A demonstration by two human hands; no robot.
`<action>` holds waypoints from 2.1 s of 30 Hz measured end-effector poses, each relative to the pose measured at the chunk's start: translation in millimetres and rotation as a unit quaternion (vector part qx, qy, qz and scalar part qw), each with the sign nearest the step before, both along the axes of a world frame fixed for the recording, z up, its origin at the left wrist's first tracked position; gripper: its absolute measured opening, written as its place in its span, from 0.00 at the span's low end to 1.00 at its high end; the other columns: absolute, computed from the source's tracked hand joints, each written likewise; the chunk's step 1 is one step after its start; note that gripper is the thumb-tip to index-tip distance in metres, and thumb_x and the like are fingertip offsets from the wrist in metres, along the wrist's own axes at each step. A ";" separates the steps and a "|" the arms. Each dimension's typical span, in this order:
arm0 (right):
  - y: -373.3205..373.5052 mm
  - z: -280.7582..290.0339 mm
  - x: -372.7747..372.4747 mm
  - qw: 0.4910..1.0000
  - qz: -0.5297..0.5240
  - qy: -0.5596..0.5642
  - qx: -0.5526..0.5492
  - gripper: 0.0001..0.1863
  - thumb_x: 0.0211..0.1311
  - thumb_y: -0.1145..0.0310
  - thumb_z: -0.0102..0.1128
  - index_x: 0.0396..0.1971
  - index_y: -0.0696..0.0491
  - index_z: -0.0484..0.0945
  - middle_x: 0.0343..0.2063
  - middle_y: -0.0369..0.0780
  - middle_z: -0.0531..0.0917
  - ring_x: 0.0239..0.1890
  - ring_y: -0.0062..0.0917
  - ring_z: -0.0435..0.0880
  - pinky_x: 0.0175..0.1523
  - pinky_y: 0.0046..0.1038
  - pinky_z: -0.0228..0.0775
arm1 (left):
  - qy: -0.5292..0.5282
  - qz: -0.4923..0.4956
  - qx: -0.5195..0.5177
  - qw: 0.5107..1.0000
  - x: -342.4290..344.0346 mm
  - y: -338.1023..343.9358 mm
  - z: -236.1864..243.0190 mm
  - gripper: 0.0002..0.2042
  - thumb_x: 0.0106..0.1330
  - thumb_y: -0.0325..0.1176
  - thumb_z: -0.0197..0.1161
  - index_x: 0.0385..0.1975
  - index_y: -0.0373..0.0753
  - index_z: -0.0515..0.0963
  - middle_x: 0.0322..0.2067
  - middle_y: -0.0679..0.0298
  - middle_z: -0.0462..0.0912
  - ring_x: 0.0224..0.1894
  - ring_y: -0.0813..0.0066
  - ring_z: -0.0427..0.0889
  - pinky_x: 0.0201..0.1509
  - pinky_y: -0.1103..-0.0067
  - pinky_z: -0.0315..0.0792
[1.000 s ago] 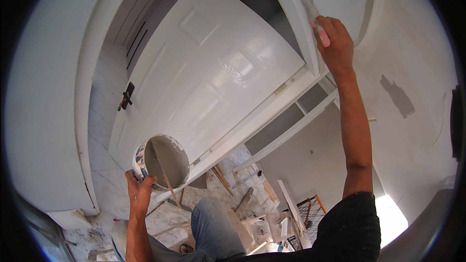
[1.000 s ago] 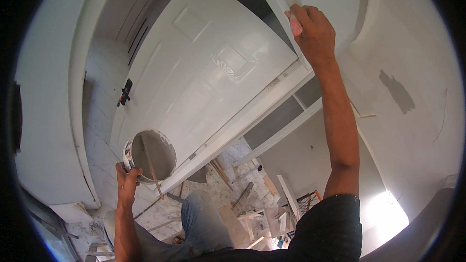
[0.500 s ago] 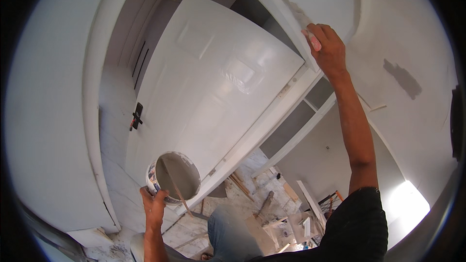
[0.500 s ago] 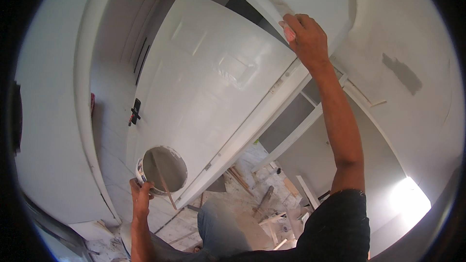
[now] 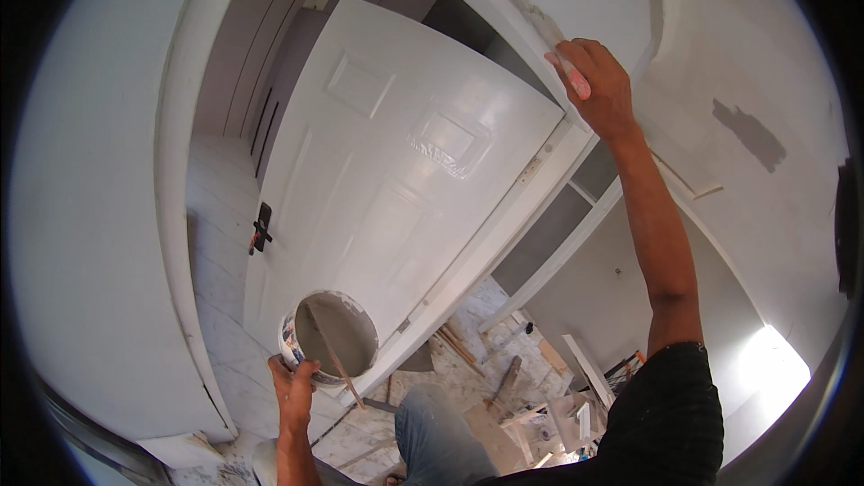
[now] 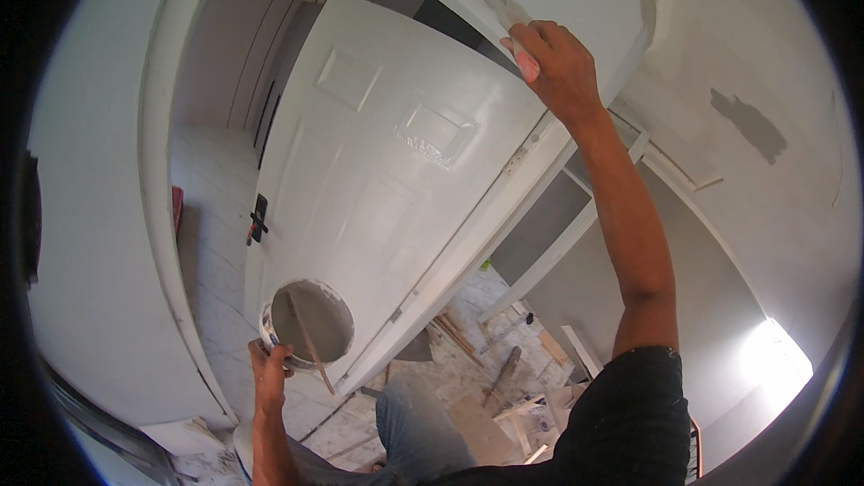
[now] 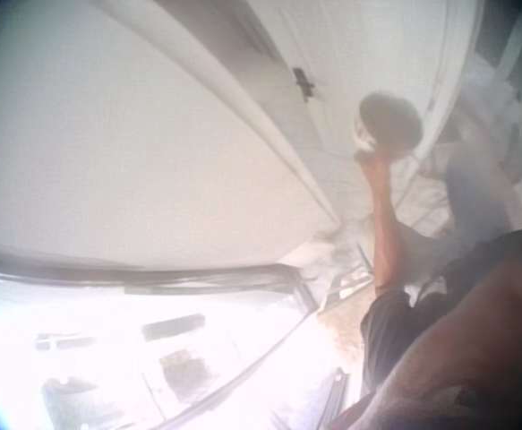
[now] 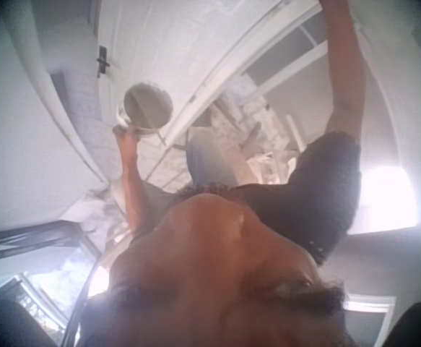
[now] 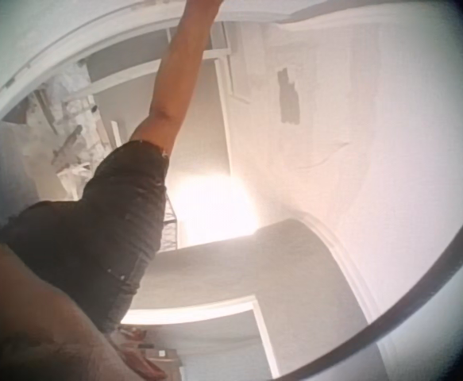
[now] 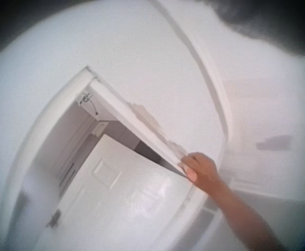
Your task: The person applies white paint to the top of a door frame using a paint brush while holding a bucket.
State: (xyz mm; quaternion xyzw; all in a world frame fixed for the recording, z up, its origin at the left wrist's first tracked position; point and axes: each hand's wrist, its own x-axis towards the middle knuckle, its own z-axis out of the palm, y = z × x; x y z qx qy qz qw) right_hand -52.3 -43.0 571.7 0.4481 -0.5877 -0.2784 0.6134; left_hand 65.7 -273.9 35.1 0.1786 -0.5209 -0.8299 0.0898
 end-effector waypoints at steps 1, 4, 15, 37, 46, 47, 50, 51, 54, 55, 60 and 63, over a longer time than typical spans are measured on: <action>1.5 0.1 0.2 1.000 0.000 -0.003 -0.003 0.14 0.52 0.77 0.75 0.38 0.54 0.81 0.34 0.42 0.85 0.34 0.35 0.84 0.36 0.30 0.79 | -0.007 -0.001 -0.004 1.000 -0.8 -0.7 1.5 0.30 0.49 0.47 0.68 0.47 0.35 0.64 0.41 0.58 0.71 0.38 0.71 0.73 0.33 0.73 0.73; -5.5 -3.0 -6.0 0.998 0.055 -0.003 0.007 0.13 0.53 0.69 0.73 0.39 0.47 0.81 0.35 0.39 0.83 0.35 0.33 0.84 0.38 0.31 0.79 | -0.021 -0.014 -0.017 1.000 -2.1 -4.5 -3.7 0.31 0.49 0.47 0.69 0.47 0.35 0.64 0.42 0.57 0.72 0.40 0.70 0.73 0.34 0.73 0.73; 8.4 3.2 -4.7 0.999 0.048 0.015 -0.021 0.15 0.53 0.71 0.73 0.42 0.47 0.81 0.34 0.37 0.83 0.34 0.31 0.82 0.38 0.29 0.78 | -0.006 -0.016 0.002 1.000 0.1 -3.5 0.7 0.34 0.48 0.48 0.69 0.50 0.35 0.63 0.44 0.56 0.72 0.42 0.68 0.74 0.35 0.74 0.74; -0.4 28.5 -5.0 0.931 0.156 -0.208 -0.257 0.09 0.63 0.67 0.70 0.39 0.54 0.83 0.35 0.36 0.86 0.34 0.23 0.83 0.43 0.23 0.76 | -0.021 0.006 -0.020 1.000 7.5 2.1 12.1 0.33 0.50 0.47 0.69 0.50 0.35 0.62 0.47 0.54 0.72 0.46 0.63 0.75 0.38 0.67 0.76; 10.2 31.0 -22.0 0.920 0.201 -0.201 -0.269 0.12 0.64 0.66 0.70 0.41 0.56 0.82 0.33 0.36 0.86 0.34 0.18 0.82 0.44 0.22 0.75 | -0.055 0.003 -0.014 0.998 7.8 0.9 11.2 0.35 0.49 0.49 0.69 0.52 0.35 0.62 0.48 0.53 0.71 0.48 0.63 0.74 0.39 0.68 0.75; 24.2 29.8 -26.3 0.905 0.196 -0.221 -0.308 0.12 0.63 0.66 0.71 0.41 0.56 0.82 0.33 0.36 0.86 0.34 0.18 0.82 0.44 0.22 0.75 | -0.050 0.002 -0.015 0.999 7.4 0.4 12.3 0.36 0.49 0.49 0.69 0.52 0.35 0.62 0.48 0.53 0.71 0.48 0.63 0.74 0.38 0.68 0.75; 55.9 28.8 -31.1 0.858 0.204 -0.258 -0.395 0.12 0.62 0.65 0.71 0.41 0.55 0.83 0.31 0.37 0.86 0.33 0.18 0.82 0.43 0.22 0.75 | -0.037 0.005 -0.013 0.999 6.1 1.7 13.5 0.36 0.49 0.49 0.69 0.52 0.35 0.62 0.48 0.53 0.72 0.48 0.63 0.74 0.38 0.69 0.75; 52.8 30.2 -31.8 0.862 0.218 -0.245 -0.387 0.12 0.62 0.65 0.72 0.41 0.55 0.83 0.30 0.36 0.86 0.32 0.18 0.82 0.42 0.22 0.75 | -0.034 0.009 -0.009 0.999 5.7 0.5 10.6 0.36 0.48 0.49 0.69 0.52 0.35 0.62 0.48 0.54 0.72 0.48 0.63 0.74 0.38 0.69 0.75; 10.4 37.0 -26.2 0.878 0.255 -0.216 -0.343 0.13 0.62 0.62 0.72 0.40 0.55 0.83 0.29 0.36 0.86 0.31 0.19 0.82 0.40 0.22 0.75 | -0.036 0.022 -0.020 0.999 9.6 -0.5 7.6 0.34 0.51 0.48 0.67 0.53 0.35 0.62 0.49 0.50 0.72 0.49 0.58 0.75 0.42 0.62 0.76; -13.5 42.4 -17.1 0.887 0.265 -0.211 -0.314 0.14 0.62 0.62 0.73 0.40 0.55 0.83 0.29 0.36 0.86 0.31 0.20 0.83 0.40 0.21 0.75 | -0.037 0.027 -0.027 0.999 10.2 -1.2 9.1 0.33 0.53 0.48 0.66 0.53 0.34 0.62 0.50 0.49 0.73 0.50 0.55 0.76 0.44 0.59 0.76; -105.8 53.8 21.1 0.874 0.358 -0.263 -0.195 0.13 0.65 0.66 0.70 0.42 0.56 0.79 0.32 0.36 0.84 0.33 0.18 0.81 0.42 0.22 0.76 | -0.038 0.015 -0.018 0.999 12.6 -0.3 16.1 0.33 0.50 0.48 0.68 0.51 0.35 0.62 0.47 0.53 0.72 0.47 0.62 0.75 0.39 0.66 0.75; -122.9 54.2 24.0 0.858 0.399 -0.285 -0.154 0.10 0.64 0.69 0.70 0.40 0.57 0.79 0.33 0.37 0.84 0.33 0.18 0.81 0.39 0.25 0.76 | -0.016 0.009 -0.009 1.000 13.1 -1.4 12.8 0.33 0.49 0.47 0.69 0.49 0.35 0.62 0.44 0.55 0.72 0.42 0.67 0.75 0.35 0.71 0.74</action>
